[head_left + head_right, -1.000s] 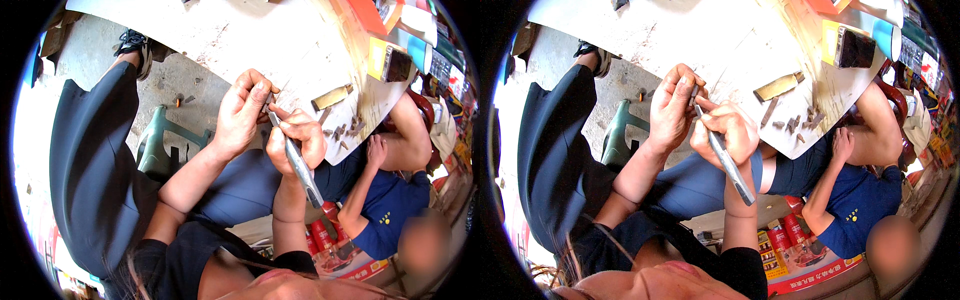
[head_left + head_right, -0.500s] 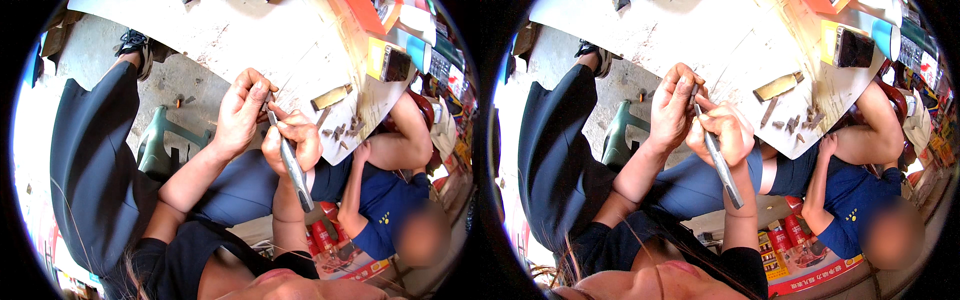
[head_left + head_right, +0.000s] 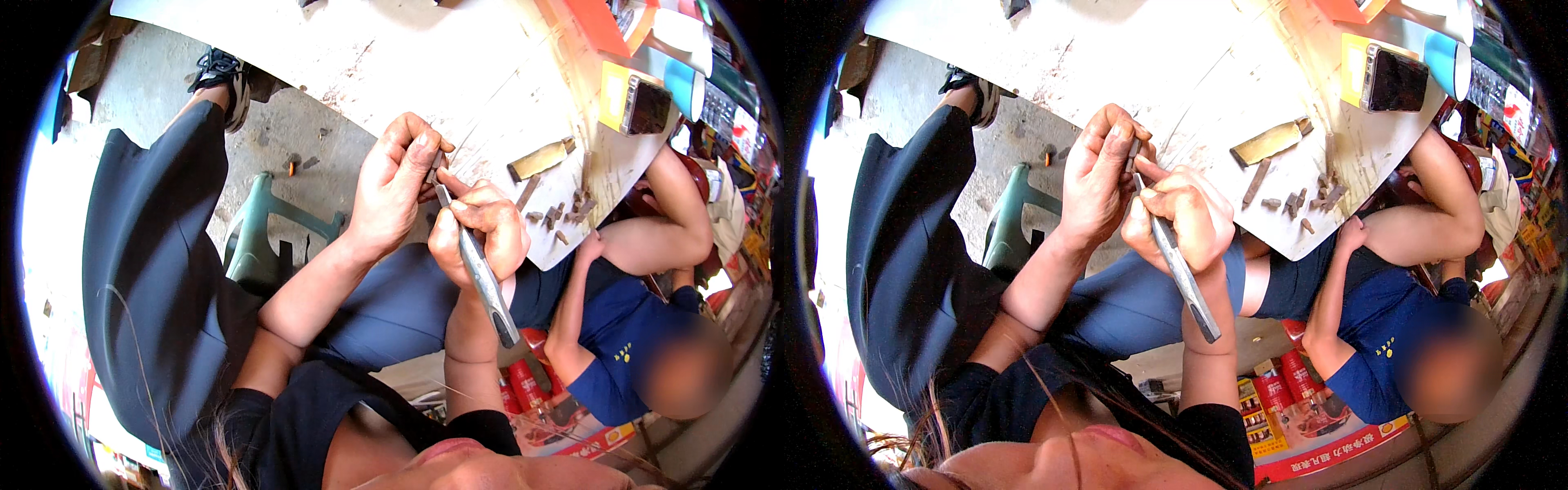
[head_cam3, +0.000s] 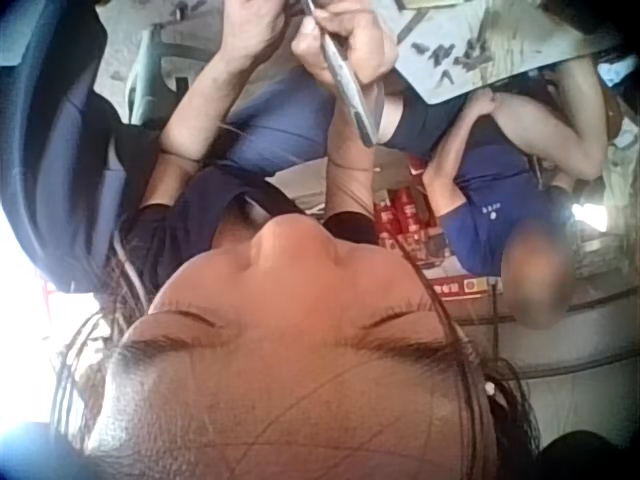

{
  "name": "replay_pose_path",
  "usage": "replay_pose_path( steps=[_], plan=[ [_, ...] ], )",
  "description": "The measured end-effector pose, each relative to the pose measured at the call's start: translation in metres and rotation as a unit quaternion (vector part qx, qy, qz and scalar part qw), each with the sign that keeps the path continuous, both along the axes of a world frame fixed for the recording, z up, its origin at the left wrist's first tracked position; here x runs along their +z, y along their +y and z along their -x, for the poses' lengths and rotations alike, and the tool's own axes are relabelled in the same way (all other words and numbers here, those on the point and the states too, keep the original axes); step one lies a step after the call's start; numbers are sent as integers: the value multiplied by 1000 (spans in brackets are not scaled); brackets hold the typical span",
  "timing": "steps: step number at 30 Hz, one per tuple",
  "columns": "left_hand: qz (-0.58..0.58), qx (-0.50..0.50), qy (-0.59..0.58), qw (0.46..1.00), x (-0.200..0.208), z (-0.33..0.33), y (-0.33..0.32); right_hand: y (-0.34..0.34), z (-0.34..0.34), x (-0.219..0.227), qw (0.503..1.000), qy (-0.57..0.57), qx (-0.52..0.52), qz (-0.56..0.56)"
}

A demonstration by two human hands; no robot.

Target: The person whittles a small wooden stick using a knife, scraping off shavings onto a table. They rotate the stick and repeat the scraping action to shape the wood.

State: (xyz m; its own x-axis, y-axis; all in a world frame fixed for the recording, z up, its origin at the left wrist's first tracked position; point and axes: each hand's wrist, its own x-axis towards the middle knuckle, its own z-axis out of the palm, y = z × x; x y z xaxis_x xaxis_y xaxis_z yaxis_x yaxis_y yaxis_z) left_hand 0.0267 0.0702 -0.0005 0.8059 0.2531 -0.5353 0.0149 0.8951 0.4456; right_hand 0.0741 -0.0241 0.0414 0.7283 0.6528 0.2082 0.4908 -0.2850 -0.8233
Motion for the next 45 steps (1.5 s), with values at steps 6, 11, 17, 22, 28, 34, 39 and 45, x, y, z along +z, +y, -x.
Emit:
replay_pose_path(
  steps=[6,11,17,22,28,34,39,45],
  plan=[
    [9,-8,-8,1000,1,-1,1,-3,1,-2,988,123,-61,-77],
    [46,-8,-26,999,6,-3,5,-3,3,-11,949,229,-113,-187],
    [58,1,-29,998,4,-2,5,-4,2,-20,939,251,-100,-211],
    [64,1,-25,998,5,-2,7,-2,2,-19,962,198,-87,-165],
    [65,-3,-31,997,3,0,7,-3,0,-18,945,256,-99,-176],
    [54,-8,-19,998,9,-1,9,-5,0,-17,932,294,-92,-192],
    [71,-9,-32,997,5,-1,10,-6,1,-19,953,243,-83,-161],
    [85,-9,-45,995,4,-1,9,-5,-1,-17,935,284,-99,-191]
  ],
)
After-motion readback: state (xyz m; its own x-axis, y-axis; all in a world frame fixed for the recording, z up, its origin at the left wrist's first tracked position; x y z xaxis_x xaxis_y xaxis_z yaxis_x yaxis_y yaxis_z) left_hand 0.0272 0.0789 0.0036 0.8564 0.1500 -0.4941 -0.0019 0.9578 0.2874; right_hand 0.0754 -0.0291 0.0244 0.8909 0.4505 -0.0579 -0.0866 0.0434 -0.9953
